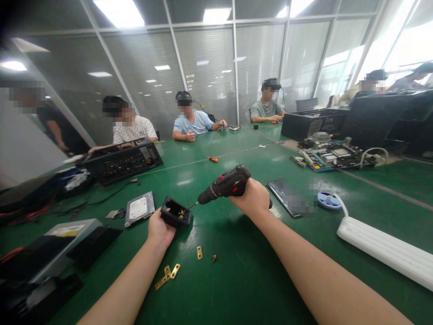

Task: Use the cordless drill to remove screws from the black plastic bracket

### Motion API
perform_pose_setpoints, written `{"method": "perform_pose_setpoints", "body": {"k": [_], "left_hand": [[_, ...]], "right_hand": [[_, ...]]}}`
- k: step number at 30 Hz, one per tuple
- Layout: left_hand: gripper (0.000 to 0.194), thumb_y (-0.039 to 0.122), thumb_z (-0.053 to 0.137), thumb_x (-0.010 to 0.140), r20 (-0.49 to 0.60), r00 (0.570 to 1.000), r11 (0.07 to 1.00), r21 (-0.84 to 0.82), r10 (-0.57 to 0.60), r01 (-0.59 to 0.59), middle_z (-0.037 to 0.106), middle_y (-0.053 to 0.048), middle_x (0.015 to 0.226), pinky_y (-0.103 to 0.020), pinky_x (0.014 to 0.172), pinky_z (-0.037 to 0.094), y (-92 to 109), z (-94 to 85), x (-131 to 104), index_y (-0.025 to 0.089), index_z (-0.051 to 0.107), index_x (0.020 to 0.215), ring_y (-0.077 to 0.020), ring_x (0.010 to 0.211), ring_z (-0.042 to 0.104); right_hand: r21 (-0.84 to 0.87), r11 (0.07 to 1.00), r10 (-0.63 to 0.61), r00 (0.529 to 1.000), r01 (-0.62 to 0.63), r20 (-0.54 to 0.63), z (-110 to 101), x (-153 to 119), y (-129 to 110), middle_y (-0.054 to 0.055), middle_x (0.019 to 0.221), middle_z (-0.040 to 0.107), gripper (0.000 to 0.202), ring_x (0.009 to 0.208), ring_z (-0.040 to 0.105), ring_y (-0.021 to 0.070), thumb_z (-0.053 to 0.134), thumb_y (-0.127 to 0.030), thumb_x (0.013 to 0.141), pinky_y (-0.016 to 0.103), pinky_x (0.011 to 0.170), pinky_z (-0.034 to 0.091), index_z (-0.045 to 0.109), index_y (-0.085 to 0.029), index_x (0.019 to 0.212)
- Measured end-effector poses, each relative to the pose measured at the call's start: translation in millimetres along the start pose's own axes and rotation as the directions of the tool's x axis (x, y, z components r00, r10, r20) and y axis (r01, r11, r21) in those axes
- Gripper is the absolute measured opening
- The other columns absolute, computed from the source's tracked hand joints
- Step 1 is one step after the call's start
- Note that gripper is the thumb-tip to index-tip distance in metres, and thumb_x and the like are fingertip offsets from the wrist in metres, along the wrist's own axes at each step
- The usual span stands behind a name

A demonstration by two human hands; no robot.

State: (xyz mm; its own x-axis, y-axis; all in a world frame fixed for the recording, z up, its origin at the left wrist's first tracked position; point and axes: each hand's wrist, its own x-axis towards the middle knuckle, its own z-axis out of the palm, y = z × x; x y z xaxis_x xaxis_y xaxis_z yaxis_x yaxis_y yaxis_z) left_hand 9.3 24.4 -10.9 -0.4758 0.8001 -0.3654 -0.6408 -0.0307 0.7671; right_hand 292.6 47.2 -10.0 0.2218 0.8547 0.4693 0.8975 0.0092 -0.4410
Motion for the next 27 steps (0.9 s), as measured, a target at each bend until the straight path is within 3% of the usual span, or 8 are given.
{"method": "perform_pose_setpoints", "body": {"k": [18,27], "left_hand": [[0.02,0.011,0.053,0.089,-0.019,1.0,0.999,-0.039,0.002,-0.003,0.064,-0.003,0.073,-0.03,0.067,0.053,0.6,2.3,0.0,0.019,0.062,0.073,-0.0195,0.068,0.062],[0.01,0.013,0.058,0.082,-0.003,1.0,1.0,-0.021,-0.003,0.003,0.068,-0.004,0.078,-0.032,0.071,0.057,-3.0,-4.3,7.1,0.019,0.066,0.08,-0.0213,0.072,0.065]], "right_hand": [[0.005,1.0,-0.009,1.0,0.009,-0.003,0.7,0.2,-0.2,0.01,0.094,0.079,0.032,0.093,0.077,0.0338,0.078,-0.047,0.073,0.035,0.069,0.047,0.064,-0.024,0.09],[-0.004,1.0,-0.003,1.0,0.003,0.0,-2.4,-0.6,-1.3,0.011,0.091,0.079,0.032,0.09,0.077,0.0342,0.078,-0.047,0.073,0.036,0.068,0.046,0.065,-0.023,0.089]]}}
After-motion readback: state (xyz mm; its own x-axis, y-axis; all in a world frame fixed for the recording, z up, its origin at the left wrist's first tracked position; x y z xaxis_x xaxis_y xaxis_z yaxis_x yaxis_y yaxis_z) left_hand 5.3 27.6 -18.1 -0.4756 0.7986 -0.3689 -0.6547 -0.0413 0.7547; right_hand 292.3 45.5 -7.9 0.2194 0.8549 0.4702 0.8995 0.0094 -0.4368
